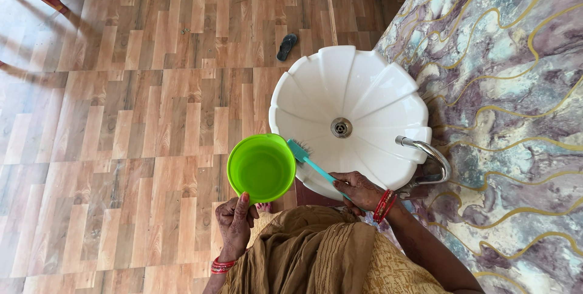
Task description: The person scrubs the interior of a white pedestal sink using a blue brush while holding a green bowl in the other hand. The person repeatedly scrubs the sink's surface and drain area throughout the clip.
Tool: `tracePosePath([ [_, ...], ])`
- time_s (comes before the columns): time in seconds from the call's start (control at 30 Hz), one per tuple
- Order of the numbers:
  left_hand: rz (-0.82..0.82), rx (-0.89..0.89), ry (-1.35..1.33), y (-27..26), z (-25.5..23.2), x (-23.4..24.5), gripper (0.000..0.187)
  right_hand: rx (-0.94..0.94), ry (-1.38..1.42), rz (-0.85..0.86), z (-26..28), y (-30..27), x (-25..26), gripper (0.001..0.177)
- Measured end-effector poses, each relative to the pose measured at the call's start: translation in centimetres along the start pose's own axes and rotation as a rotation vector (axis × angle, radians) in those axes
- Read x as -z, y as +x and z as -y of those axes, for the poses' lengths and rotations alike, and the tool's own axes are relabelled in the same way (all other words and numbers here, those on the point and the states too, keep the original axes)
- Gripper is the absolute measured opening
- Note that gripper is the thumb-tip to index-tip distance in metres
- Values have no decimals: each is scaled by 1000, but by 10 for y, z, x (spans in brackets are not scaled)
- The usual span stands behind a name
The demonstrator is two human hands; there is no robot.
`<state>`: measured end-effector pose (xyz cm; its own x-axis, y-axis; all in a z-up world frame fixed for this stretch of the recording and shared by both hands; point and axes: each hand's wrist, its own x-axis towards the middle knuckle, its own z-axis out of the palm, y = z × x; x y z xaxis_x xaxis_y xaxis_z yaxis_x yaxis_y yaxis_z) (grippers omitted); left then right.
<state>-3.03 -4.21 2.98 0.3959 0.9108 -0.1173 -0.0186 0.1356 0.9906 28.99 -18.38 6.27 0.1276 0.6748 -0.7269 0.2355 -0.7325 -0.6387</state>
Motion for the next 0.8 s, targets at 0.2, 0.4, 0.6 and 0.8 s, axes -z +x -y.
tracePosePath([
  [0.2,36,28,2,0,0,22,58,-185,-423,-441,-8,23,1,51],
  [0.4,90,64,-3,6,19,27,58,-10,120,-85,15,29,-13,53],
  [0.6,100,74,-45,14,27,35,51,-31,213,-144,13,38,-4,55],
  [0.8,113,81,-29,22,26,37,50,-179,-179,-369,37,53,-20,43],
])
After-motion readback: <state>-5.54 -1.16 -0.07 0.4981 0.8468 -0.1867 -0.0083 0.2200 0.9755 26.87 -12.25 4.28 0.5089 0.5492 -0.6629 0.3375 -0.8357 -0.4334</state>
